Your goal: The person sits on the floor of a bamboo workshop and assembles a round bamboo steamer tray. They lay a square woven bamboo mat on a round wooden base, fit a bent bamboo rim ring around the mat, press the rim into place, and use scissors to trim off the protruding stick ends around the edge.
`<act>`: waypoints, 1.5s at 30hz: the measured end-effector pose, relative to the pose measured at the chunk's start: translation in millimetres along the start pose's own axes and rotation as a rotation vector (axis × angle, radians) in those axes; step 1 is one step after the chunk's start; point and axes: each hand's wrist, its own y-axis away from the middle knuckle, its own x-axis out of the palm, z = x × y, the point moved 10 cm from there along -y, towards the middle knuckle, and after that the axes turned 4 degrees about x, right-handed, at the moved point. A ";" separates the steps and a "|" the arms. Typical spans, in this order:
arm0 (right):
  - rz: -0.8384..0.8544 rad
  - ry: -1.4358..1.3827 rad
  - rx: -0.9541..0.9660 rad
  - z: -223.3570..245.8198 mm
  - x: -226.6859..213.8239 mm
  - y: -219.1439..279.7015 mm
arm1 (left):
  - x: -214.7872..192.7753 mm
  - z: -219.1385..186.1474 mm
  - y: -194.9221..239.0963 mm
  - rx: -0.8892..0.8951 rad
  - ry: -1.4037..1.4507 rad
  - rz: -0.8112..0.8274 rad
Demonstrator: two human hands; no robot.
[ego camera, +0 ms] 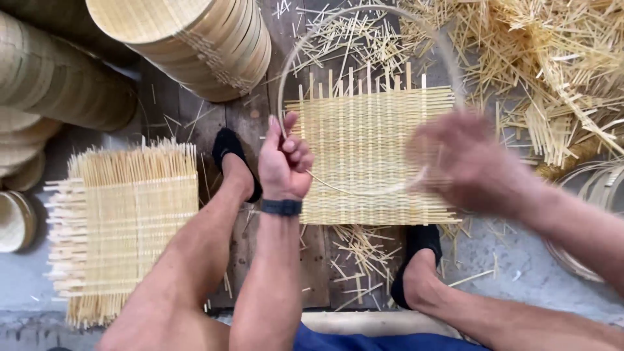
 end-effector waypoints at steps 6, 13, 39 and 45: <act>-0.133 -0.713 1.030 -138.7 30.2 18.6 | -26.2 13.0 -16.0 -0.135 -0.050 -0.011; -0.266 -1.835 1.273 -131.6 149.7 67.5 | -60.9 34.6 -19.9 -0.144 -0.078 -0.043; -0.110 -0.568 1.252 -127.1 256.9 117.7 | -155.1 13.1 -72.8 0.321 -1.728 -0.245; -0.141 -0.534 1.242 -124.4 274.2 140.9 | -162.5 17.4 -64.2 0.401 -1.757 -0.181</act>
